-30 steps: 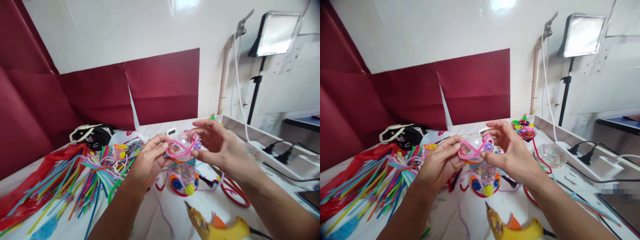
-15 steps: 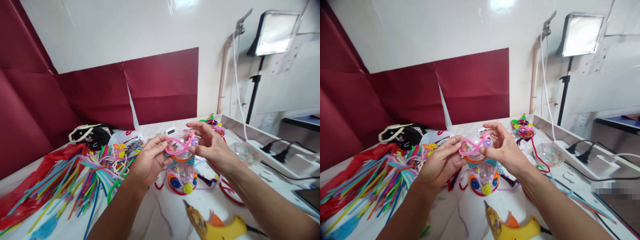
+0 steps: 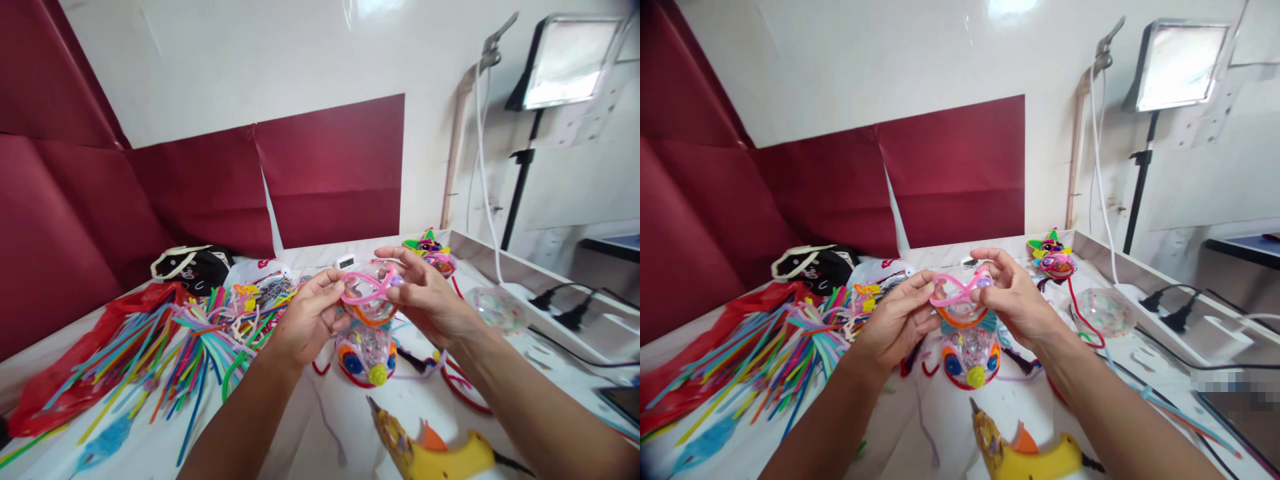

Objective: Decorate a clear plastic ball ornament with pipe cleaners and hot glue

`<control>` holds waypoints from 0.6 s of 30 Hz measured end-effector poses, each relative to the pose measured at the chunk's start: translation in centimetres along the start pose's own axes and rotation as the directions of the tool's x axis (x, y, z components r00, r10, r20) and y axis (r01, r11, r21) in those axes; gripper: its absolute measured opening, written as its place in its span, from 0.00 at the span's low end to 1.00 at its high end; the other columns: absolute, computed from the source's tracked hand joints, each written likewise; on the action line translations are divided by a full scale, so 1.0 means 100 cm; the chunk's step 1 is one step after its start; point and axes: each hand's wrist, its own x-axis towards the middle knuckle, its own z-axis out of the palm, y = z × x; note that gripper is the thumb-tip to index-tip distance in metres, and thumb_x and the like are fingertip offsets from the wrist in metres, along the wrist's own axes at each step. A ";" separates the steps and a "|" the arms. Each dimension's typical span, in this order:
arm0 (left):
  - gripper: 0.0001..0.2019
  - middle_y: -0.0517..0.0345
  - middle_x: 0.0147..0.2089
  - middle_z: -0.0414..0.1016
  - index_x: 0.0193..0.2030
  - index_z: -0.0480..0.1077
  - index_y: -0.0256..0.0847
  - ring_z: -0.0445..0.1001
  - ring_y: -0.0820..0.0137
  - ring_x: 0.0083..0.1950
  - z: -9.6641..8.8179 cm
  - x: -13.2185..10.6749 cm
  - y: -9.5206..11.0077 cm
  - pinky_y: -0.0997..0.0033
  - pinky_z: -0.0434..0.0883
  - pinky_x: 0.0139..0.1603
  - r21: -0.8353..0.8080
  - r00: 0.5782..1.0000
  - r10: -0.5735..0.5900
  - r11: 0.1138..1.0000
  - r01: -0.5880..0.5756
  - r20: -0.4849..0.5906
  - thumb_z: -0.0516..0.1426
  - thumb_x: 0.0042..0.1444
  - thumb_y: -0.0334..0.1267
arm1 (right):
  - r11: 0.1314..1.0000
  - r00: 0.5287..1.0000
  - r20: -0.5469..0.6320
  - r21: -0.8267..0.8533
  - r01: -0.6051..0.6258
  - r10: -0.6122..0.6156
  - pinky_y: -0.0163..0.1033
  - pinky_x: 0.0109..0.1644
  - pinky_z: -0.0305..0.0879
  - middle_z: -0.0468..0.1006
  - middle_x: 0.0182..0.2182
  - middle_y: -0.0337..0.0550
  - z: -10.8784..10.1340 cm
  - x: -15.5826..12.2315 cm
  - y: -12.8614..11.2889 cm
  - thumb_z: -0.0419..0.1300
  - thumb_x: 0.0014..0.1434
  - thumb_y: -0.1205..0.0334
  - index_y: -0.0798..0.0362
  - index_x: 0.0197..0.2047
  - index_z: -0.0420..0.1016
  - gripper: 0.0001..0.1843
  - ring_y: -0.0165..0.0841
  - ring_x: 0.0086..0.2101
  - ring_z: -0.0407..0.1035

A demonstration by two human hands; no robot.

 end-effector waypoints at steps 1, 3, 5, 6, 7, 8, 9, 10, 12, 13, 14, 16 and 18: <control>0.04 0.61 0.30 0.68 0.38 0.68 0.35 0.63 0.82 0.22 0.000 0.000 0.000 0.84 0.57 0.17 0.021 1.000 0.000 1.000 0.000 -0.002 0.59 0.56 0.28 | 1.000 1.000 -0.005 0.005 -0.008 0.008 0.34 0.33 0.66 0.66 0.27 0.32 0.000 0.000 0.000 0.69 0.40 0.68 0.48 0.48 0.68 0.30 0.27 0.28 0.66; 0.05 0.62 0.29 0.69 0.38 0.68 0.36 0.61 0.83 0.20 -0.001 0.000 0.000 0.84 0.56 0.16 0.061 1.000 0.004 0.998 -0.004 -0.005 0.60 0.55 0.30 | 1.000 1.000 -0.014 0.011 -0.021 0.022 0.35 0.33 0.66 0.67 0.27 0.32 0.000 0.000 0.000 0.69 0.39 0.68 0.48 0.48 0.68 0.30 0.29 0.30 0.68; 0.07 0.62 0.28 0.69 0.38 0.68 0.36 0.60 0.83 0.20 -0.001 0.000 0.000 0.84 0.56 0.16 0.098 1.000 0.021 0.995 -0.020 -0.009 0.62 0.54 0.33 | 0.999 0.999 -0.012 0.016 -0.032 0.032 0.35 0.33 0.67 0.67 0.26 0.32 0.000 0.000 0.000 0.69 0.39 0.68 0.48 0.48 0.68 0.30 0.31 0.30 0.69; 0.08 0.62 0.28 0.70 0.39 0.68 0.36 0.60 0.83 0.19 -0.002 0.000 -0.001 0.84 0.56 0.16 0.116 0.999 0.034 0.993 -0.033 -0.009 0.62 0.54 0.33 | 0.999 0.999 -0.009 0.018 -0.034 0.035 0.35 0.33 0.67 0.67 0.26 0.32 0.000 -0.001 -0.001 0.69 0.39 0.68 0.48 0.48 0.68 0.31 0.31 0.30 0.70; 0.09 0.62 0.29 0.70 0.39 0.68 0.36 0.60 0.83 0.19 -0.002 0.001 -0.001 0.84 0.57 0.17 0.135 0.999 0.049 0.990 -0.048 -0.005 0.62 0.54 0.34 | 0.999 0.999 -0.008 0.020 -0.034 0.034 0.36 0.33 0.67 0.66 0.26 0.32 0.000 -0.001 -0.001 0.68 0.39 0.68 0.47 0.48 0.68 0.30 0.31 0.30 0.70; 0.09 0.62 0.29 0.70 0.40 0.68 0.37 0.60 0.83 0.20 -0.002 0.001 -0.001 0.84 0.57 0.17 0.155 0.998 0.067 0.986 -0.066 0.001 0.62 0.54 0.35 | 0.999 0.999 -0.009 0.019 -0.034 0.034 0.36 0.33 0.67 0.67 0.26 0.32 0.000 -0.002 -0.001 0.68 0.39 0.68 0.47 0.48 0.68 0.30 0.31 0.30 0.70; 0.10 0.61 0.29 0.71 0.41 0.69 0.37 0.60 0.83 0.20 -0.003 0.001 -0.002 0.83 0.58 0.18 0.179 0.996 0.086 0.980 -0.086 0.010 0.62 0.54 0.36 | 0.999 0.999 -0.010 0.020 -0.032 0.032 0.36 0.33 0.67 0.67 0.26 0.32 0.000 -0.002 -0.002 0.68 0.39 0.68 0.47 0.48 0.68 0.30 0.31 0.29 0.70; 0.10 0.61 0.30 0.71 0.42 0.69 0.38 0.61 0.82 0.21 -0.004 0.001 -0.002 0.83 0.58 0.18 0.211 0.994 0.107 0.971 -0.109 0.020 0.62 0.55 0.37 | 0.999 0.999 -0.011 0.021 -0.030 0.030 0.36 0.33 0.67 0.68 0.26 0.32 0.000 -0.002 -0.003 0.68 0.39 0.68 0.47 0.48 0.68 0.30 0.31 0.29 0.70; 0.11 0.60 0.32 0.71 0.45 0.69 0.40 0.62 0.81 0.22 -0.005 0.002 -0.003 0.82 0.59 0.20 0.285 0.986 0.163 0.944 -0.168 0.040 0.61 0.56 0.39 | 0.999 1.000 -0.013 0.024 -0.024 0.025 0.36 0.32 0.67 0.70 0.29 0.34 0.000 -0.003 -0.005 0.68 0.39 0.68 0.47 0.47 0.68 0.30 0.31 0.29 0.69; 0.12 0.59 0.33 0.71 0.46 0.69 0.41 0.62 0.81 0.23 -0.005 0.003 -0.003 0.82 0.60 0.20 0.322 0.979 0.197 0.925 -0.203 0.051 0.61 0.56 0.40 | 0.999 1.000 -0.013 0.026 -0.021 0.022 0.36 0.32 0.67 0.71 0.30 0.35 0.001 -0.003 -0.006 0.68 0.39 0.68 0.47 0.47 0.68 0.30 0.30 0.29 0.69; 0.12 0.59 0.35 0.71 0.47 0.69 0.42 0.62 0.80 0.24 -0.006 0.003 -0.003 0.82 0.60 0.21 0.358 0.969 0.237 0.901 -0.243 0.061 0.60 0.57 0.40 | 0.999 1.000 -0.015 0.028 -0.018 0.019 0.35 0.32 0.67 0.72 0.31 0.35 0.001 -0.004 -0.007 0.68 0.39 0.68 0.47 0.47 0.68 0.30 0.30 0.30 0.69; 0.12 0.59 0.38 0.71 0.47 0.69 0.44 0.64 0.79 0.26 -0.006 0.005 -0.004 0.81 0.61 0.21 0.424 0.938 0.337 0.840 -0.339 0.082 0.60 0.57 0.40 | 0.999 1.000 -0.022 0.034 -0.015 0.016 0.35 0.31 0.67 0.73 0.32 0.36 0.001 -0.004 -0.009 0.68 0.38 0.68 0.47 0.47 0.69 0.30 0.30 0.30 0.70; 0.11 0.57 0.40 0.70 0.46 0.70 0.44 0.68 0.75 0.33 -0.006 0.007 -0.004 0.80 0.65 0.27 0.497 0.882 0.458 0.742 -0.449 0.114 0.61 0.56 0.37 | 0.999 0.999 -0.028 0.044 -0.018 0.019 0.34 0.31 0.67 0.73 0.32 0.36 0.002 -0.005 -0.011 0.68 0.38 0.69 0.47 0.47 0.69 0.30 0.29 0.30 0.70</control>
